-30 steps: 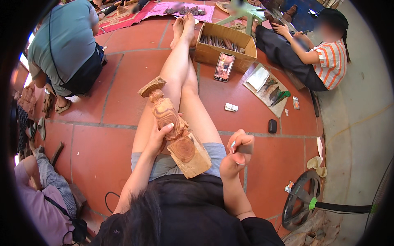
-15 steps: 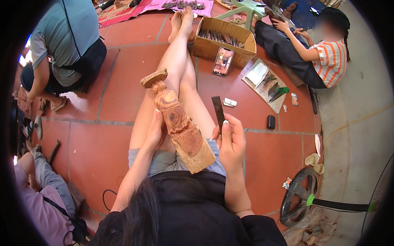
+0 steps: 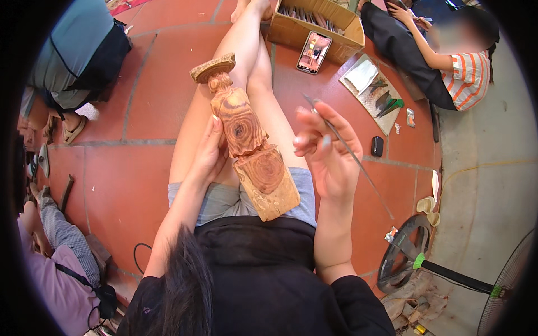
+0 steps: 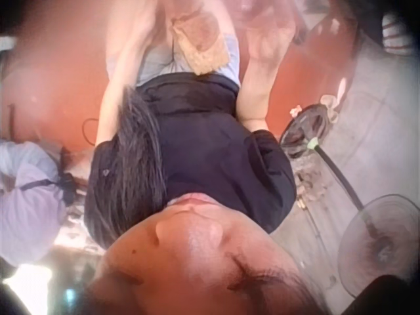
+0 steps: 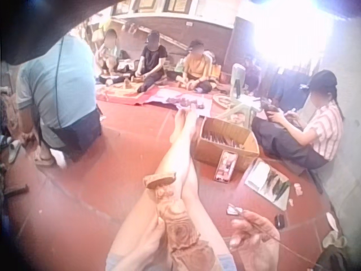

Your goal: The person carves a wooden figurine using a metal file, holding the wood with one hand and filing with the other. The person occasionally rotates the wood to access different surfaces and continues filing along the contours of the piece.

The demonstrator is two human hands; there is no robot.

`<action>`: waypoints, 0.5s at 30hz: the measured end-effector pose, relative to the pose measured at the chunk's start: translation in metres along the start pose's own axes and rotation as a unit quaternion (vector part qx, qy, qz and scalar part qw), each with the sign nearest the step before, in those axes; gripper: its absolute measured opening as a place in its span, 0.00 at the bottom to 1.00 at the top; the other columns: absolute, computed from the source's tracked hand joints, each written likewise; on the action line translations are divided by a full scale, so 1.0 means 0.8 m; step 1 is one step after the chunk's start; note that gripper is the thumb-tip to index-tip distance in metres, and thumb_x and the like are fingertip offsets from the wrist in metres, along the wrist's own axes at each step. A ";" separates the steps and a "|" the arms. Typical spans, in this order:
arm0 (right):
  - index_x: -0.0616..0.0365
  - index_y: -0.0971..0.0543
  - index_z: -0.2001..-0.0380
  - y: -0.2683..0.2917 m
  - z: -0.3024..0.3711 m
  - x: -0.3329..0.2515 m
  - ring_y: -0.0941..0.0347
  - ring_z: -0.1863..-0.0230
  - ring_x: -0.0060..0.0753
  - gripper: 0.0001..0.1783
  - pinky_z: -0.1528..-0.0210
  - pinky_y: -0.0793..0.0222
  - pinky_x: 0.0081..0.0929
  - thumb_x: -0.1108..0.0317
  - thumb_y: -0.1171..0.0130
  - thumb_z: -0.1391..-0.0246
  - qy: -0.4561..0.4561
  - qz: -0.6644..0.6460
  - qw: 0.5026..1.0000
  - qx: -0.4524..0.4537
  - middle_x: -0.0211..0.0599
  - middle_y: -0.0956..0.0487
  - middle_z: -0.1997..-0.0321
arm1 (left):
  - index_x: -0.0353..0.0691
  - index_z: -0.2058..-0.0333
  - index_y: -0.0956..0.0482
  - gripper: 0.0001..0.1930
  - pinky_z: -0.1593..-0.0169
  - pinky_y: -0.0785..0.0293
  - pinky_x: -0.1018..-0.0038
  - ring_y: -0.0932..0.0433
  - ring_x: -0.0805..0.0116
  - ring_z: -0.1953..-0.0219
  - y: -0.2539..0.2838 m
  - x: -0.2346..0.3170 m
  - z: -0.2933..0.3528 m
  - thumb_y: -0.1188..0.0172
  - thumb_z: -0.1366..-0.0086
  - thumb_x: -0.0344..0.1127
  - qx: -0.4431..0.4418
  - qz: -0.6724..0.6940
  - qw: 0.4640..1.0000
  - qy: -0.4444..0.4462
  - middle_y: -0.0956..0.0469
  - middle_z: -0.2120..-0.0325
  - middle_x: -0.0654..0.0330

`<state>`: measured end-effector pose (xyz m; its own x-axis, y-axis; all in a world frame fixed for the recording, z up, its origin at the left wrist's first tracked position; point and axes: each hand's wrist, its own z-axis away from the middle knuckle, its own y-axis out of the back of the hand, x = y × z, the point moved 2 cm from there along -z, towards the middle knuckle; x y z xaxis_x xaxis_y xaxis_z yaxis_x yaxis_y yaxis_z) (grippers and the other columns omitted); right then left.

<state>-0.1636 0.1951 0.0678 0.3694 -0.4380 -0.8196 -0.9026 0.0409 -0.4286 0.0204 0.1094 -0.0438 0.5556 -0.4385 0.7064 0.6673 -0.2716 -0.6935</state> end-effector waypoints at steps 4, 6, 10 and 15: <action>0.70 0.21 0.56 -0.019 -0.023 0.002 0.34 0.82 0.15 0.17 0.79 0.43 0.13 0.63 0.44 0.36 -0.036 0.259 0.958 0.121 0.32 0.25 0.84 | 0.39 0.38 0.39 0.28 0.40 0.32 0.71 0.30 0.70 0.42 0.012 -0.003 0.002 0.55 0.27 0.52 0.003 -0.020 0.999 0.045 0.30 0.43 0.60; 0.69 0.20 0.59 -0.025 -0.028 0.003 0.35 0.83 0.13 0.17 0.81 0.45 0.13 0.63 0.45 0.36 -0.036 0.300 0.949 0.094 0.30 0.26 0.84 | 0.38 0.38 0.39 0.28 0.38 0.33 0.69 0.31 0.67 0.41 0.013 -0.004 0.002 0.56 0.27 0.51 0.004 -0.025 0.998 0.061 0.31 0.42 0.58; 0.68 0.18 0.64 -0.044 -0.031 0.011 0.36 0.83 0.12 0.15 0.82 0.46 0.13 0.64 0.44 0.36 -0.039 0.368 0.927 0.058 0.27 0.28 0.86 | 0.37 0.38 0.39 0.28 0.39 0.32 0.70 0.30 0.67 0.41 0.013 -0.005 0.003 0.55 0.27 0.51 0.016 -0.022 0.997 0.067 0.30 0.43 0.58; 0.68 0.21 0.65 -0.034 -0.022 0.044 0.33 0.83 0.14 0.06 0.81 0.40 0.15 0.74 0.41 0.41 0.009 0.354 0.935 0.008 0.30 0.24 0.80 | 0.37 0.40 0.37 0.28 0.42 0.31 0.71 0.28 0.69 0.46 0.008 -0.001 0.004 0.53 0.28 0.52 0.015 -0.013 0.998 0.052 0.28 0.46 0.59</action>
<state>-0.1303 0.1628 0.0575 -0.3243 -0.3118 -0.8931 -0.9159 0.3394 0.2141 0.0255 0.1106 -0.0484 0.4841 -0.5184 0.7049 0.6964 -0.2596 -0.6691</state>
